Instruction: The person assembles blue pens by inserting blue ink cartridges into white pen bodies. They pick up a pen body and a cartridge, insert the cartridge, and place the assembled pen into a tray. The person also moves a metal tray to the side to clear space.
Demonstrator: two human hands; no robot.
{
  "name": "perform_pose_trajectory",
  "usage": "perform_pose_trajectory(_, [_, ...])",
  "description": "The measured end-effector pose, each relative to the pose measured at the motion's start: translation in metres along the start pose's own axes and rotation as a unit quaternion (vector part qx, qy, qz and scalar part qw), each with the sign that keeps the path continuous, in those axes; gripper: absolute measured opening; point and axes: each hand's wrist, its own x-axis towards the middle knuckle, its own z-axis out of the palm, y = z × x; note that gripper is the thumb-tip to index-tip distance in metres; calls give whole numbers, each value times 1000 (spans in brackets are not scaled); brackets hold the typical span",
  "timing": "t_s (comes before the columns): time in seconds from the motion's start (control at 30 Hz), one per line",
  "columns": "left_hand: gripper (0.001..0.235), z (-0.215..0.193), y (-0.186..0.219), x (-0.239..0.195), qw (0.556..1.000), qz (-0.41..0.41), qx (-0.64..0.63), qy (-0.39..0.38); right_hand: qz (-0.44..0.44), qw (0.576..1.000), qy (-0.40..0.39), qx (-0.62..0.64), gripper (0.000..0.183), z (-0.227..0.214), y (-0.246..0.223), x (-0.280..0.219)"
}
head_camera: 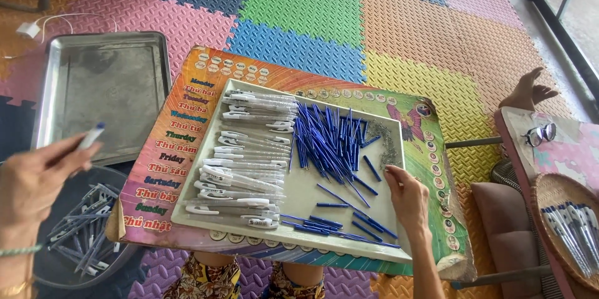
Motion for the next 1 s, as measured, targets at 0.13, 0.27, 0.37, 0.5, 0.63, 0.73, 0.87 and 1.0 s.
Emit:
perform_pose_trajectory(0.13, [47,-31,-153,-50,979,-111,169,34,18,993,-119,19,26,5,-20,-4])
perform_pose_trajectory(0.27, [104,-25,-236,-63,913,-236,333,-13,-29,976,-187,-103,25,8,-62,-15])
perform_pose_trajectory(0.37, [94,-15,-192,-37,936,44,347,44,-66,966,-189,-160,23,7,-68,-16])
perform_pose_trajectory(0.5, [57,36,-51,10,918,226,311,99,-52,960,-218,-166,29,-5,-72,-19])
perform_pose_trajectory(0.63, [36,140,67,39,925,345,128,-99,19,969,-235,70,38,-35,-54,-33])
perform_pose_trajectory(0.73, [30,249,118,49,871,437,60,-218,135,927,-161,309,35,-63,-61,-49])
perform_pose_trajectory(0.87, [26,410,165,46,768,529,117,-342,96,770,-51,629,55,-54,6,-78])
perform_pose_trajectory(1.0, [14,544,174,28,756,497,112,-411,88,749,48,655,32,-51,14,-95])
